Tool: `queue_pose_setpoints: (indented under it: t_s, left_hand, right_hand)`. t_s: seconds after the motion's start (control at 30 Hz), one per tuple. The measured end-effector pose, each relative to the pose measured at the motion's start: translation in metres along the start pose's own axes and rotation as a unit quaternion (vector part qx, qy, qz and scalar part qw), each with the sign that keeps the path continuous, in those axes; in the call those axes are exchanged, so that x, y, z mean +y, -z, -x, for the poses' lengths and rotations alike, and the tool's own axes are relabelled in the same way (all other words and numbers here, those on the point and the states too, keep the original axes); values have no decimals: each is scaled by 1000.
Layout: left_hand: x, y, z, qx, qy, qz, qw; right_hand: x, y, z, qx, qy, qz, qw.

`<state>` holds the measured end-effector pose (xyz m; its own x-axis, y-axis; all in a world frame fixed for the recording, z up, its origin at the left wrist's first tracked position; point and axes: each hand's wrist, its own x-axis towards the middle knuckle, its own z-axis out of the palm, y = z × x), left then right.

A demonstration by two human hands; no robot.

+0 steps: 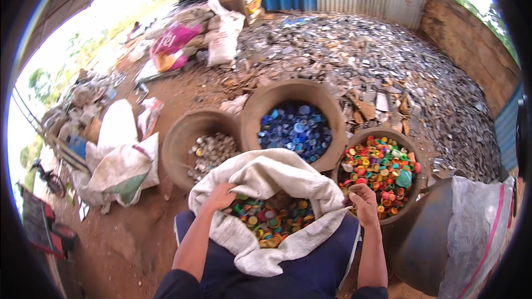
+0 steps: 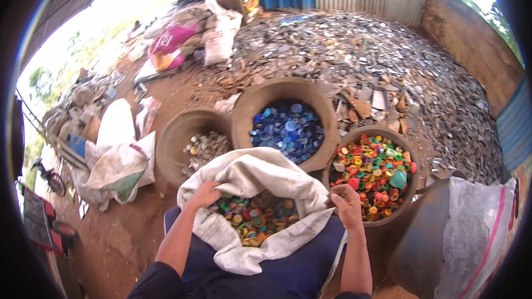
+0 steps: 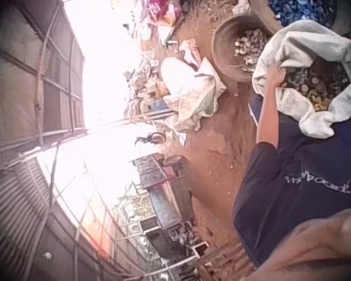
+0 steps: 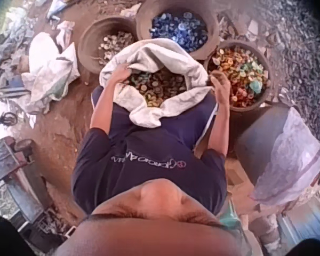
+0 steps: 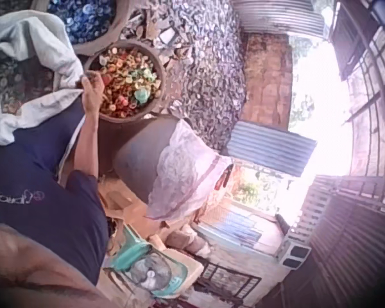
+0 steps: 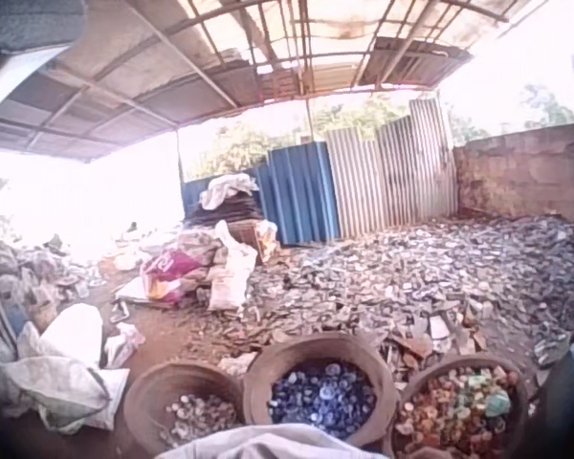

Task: The person sorts plastic bottle caps from a white sack on their lap into three nearby bowls by color. They pick caps from the sack and place them into bowls containing blue, multicolored, and white caps.

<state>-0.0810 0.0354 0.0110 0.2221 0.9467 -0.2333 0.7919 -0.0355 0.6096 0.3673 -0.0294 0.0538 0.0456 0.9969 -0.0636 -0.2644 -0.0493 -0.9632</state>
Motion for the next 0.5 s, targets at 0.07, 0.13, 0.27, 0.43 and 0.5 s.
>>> queue_pose_setpoints:
  t_s: [0.07,0.13,0.27,0.43,0.5]
  left_hand:
    - [27,14,2,62,33,2,998]
    - [36,14,5,260,-31,-24,965]
    - [91,26,20,519,-74,-122,843]
    - [74,-29,49,271,-27,3,962]
    - [50,-49,52,149,-11,-33,988]
  right_hand:
    - [-6,-48,-4,-130,-62,86,986]
    - [-1,-89,-10,-254,-99,214,938]
    - [56,-129,-37,-317,-43,486,813]
    - [107,-157,-50,-271,-117,520,802]
    - [105,-166,-49,-282,-171,530,781]
